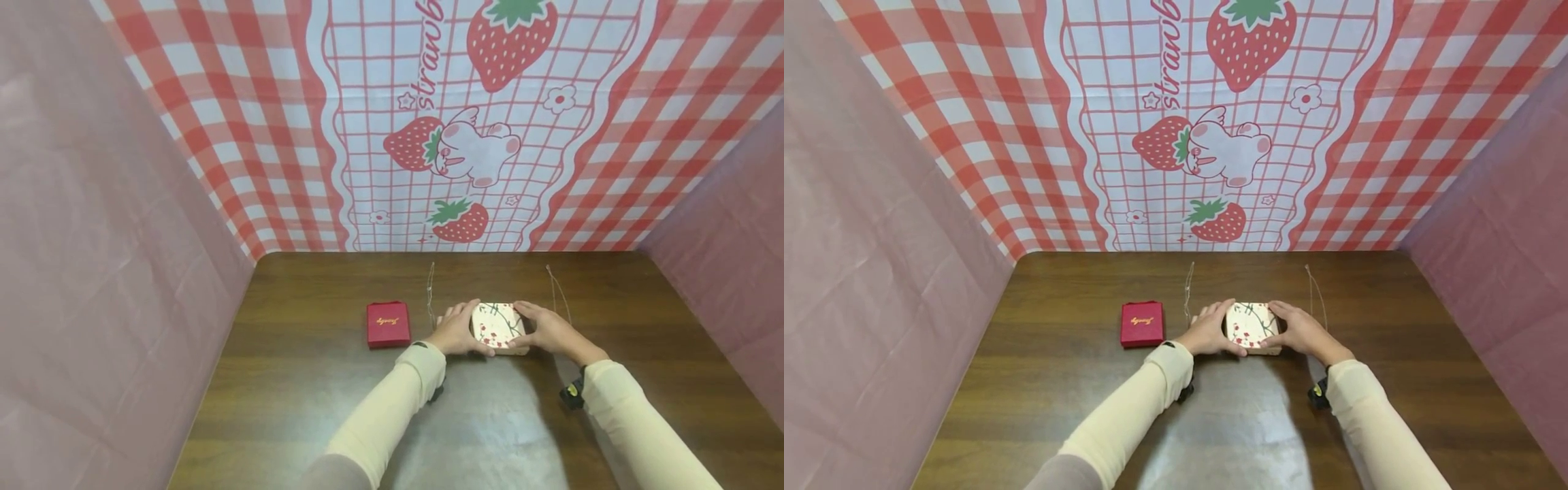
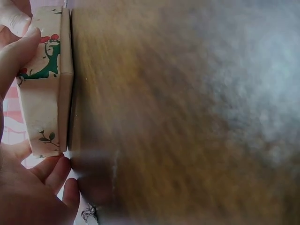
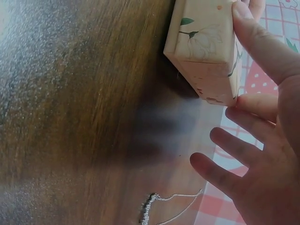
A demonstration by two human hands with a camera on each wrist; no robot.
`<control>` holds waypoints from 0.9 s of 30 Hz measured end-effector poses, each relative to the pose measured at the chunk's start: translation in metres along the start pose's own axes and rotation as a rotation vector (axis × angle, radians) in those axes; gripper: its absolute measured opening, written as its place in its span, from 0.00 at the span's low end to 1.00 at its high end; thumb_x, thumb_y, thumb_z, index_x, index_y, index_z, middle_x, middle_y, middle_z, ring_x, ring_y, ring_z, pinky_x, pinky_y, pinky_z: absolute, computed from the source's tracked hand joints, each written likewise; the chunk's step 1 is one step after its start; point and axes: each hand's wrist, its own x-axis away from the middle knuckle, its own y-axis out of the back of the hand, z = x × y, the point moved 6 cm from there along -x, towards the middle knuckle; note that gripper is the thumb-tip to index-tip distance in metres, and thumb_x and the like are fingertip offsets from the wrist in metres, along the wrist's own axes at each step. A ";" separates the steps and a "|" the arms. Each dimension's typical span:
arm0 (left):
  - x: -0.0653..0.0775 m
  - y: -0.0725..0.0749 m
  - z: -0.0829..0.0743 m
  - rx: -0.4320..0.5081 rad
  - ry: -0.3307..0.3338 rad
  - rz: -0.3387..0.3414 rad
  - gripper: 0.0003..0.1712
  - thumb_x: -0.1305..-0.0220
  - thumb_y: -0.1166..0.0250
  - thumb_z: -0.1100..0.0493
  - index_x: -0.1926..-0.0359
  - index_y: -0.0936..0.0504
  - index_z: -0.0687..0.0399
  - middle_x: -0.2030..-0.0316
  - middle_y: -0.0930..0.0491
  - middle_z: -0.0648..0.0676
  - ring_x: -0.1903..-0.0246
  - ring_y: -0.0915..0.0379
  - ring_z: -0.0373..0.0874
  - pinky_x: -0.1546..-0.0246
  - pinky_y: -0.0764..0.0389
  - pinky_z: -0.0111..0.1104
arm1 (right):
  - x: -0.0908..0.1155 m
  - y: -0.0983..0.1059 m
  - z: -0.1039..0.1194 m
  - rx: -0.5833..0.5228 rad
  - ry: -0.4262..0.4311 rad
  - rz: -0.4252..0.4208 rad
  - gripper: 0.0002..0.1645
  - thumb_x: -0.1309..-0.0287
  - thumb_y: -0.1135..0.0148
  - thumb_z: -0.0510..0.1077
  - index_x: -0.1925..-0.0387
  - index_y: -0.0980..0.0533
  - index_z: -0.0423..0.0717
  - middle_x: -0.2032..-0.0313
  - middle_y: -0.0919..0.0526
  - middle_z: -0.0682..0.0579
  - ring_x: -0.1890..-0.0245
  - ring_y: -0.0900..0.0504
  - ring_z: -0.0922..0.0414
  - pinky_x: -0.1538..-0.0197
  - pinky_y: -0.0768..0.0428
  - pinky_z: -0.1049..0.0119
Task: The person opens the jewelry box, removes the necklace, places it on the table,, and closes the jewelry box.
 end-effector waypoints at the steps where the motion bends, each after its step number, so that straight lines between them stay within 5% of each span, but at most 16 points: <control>1: 0.000 0.000 0.000 -0.003 0.000 0.000 0.67 0.63 0.21 0.34 0.25 0.48 0.42 0.30 0.36 0.52 0.34 0.38 0.46 0.39 0.33 0.39 | 0.000 0.000 0.000 0.001 -0.005 0.004 0.58 0.57 0.23 0.56 0.34 0.38 0.28 0.34 0.37 0.26 0.35 0.37 0.29 0.36 0.36 0.35; 27: -0.004 0.001 0.002 0.031 0.058 -0.018 0.68 0.65 0.21 0.35 0.25 0.48 0.37 0.28 0.39 0.47 0.32 0.40 0.46 0.40 0.35 0.42 | -0.007 0.003 0.002 0.035 0.008 0.016 0.58 0.58 0.23 0.56 0.34 0.38 0.27 0.34 0.35 0.28 0.36 0.34 0.30 0.36 0.34 0.38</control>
